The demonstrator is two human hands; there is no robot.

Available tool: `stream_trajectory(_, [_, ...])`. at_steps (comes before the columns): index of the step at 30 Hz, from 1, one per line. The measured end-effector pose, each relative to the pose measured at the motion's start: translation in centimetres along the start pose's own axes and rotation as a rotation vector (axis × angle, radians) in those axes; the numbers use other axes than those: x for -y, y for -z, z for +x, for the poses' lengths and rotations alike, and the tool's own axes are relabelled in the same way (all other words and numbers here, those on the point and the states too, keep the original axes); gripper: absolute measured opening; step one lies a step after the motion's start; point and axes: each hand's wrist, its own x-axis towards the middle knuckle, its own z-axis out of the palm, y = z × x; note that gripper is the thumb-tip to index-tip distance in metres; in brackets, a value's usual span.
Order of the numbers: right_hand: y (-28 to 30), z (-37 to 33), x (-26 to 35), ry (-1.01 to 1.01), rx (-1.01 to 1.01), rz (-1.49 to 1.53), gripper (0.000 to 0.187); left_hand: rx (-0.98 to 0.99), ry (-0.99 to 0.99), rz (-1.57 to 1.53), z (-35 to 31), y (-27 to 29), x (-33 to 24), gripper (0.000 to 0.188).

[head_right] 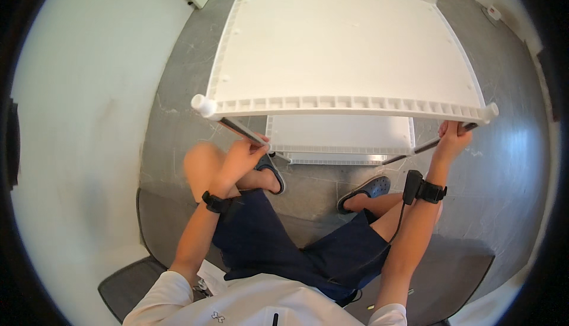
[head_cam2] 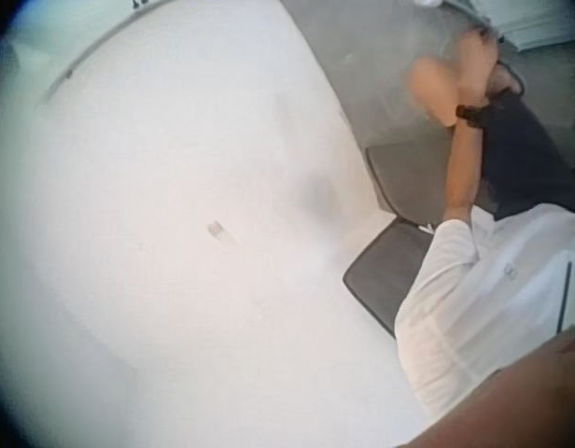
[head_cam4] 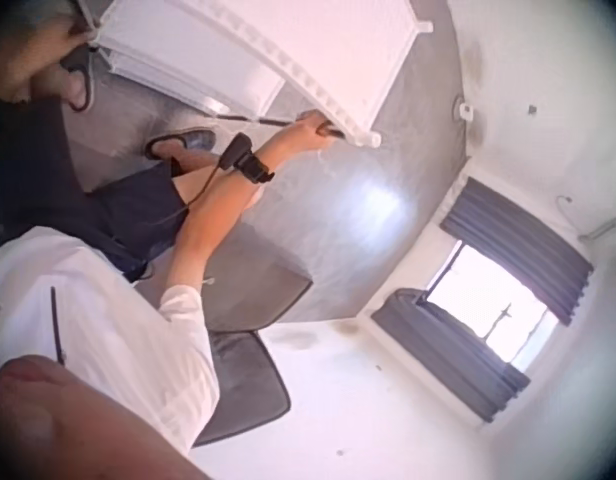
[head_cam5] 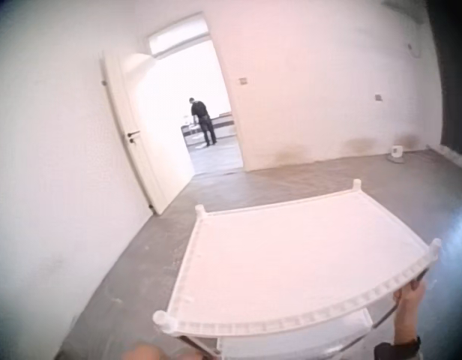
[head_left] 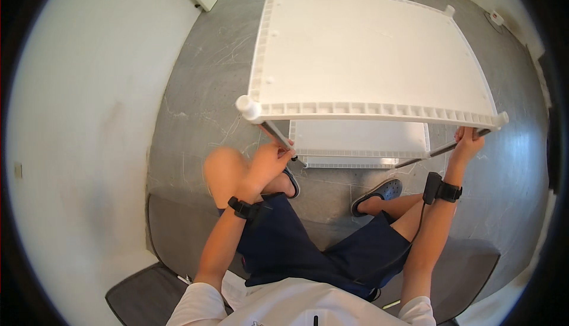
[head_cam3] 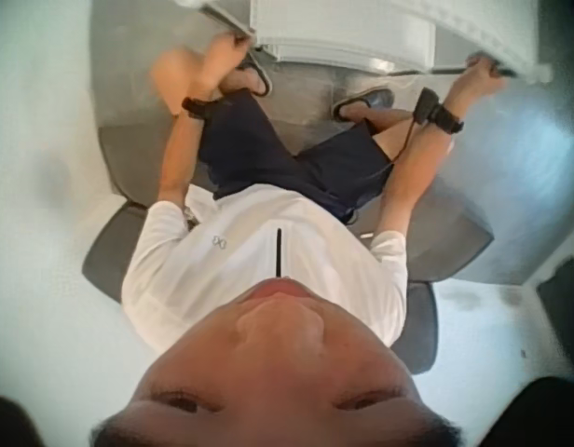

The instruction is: Assembling a white plastic shelving unit by inserting metal poles and attaching caster wheels.

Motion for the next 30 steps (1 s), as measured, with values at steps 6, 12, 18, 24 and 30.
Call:
stream_trajectory(6, [2.3,1.9,-2.7,0.12,-0.348,-0.345,0.016,0.172,-0.178,0.109,-1.7,0.2,-1.2,0.028])
stream_trajectory(12, [0.8,-2.5,-2.3,0.063,-0.155,-0.366,0.034,0.381,-0.183,0.143,-8.5,-0.6,-0.2,0.037])
stream_trajectory(18, [1.3,-2.6,-1.0,0.117,-0.218,-0.375,0.036,0.106,-0.311,0.016,-11.0,1.5,-0.2,0.042])
stream_trajectory(24, [2.0,-2.6,0.0,0.18,-0.368,-0.4,0.041,-0.1,-0.336,-0.036,-5.1,9.6,-3.9,0.044])
stream_trajectory(30, [0.7,-9.9,6.7,0.448,-0.34,-0.7,0.058,-0.481,-0.478,-0.042,6.7,10.6,-6.6,0.052])
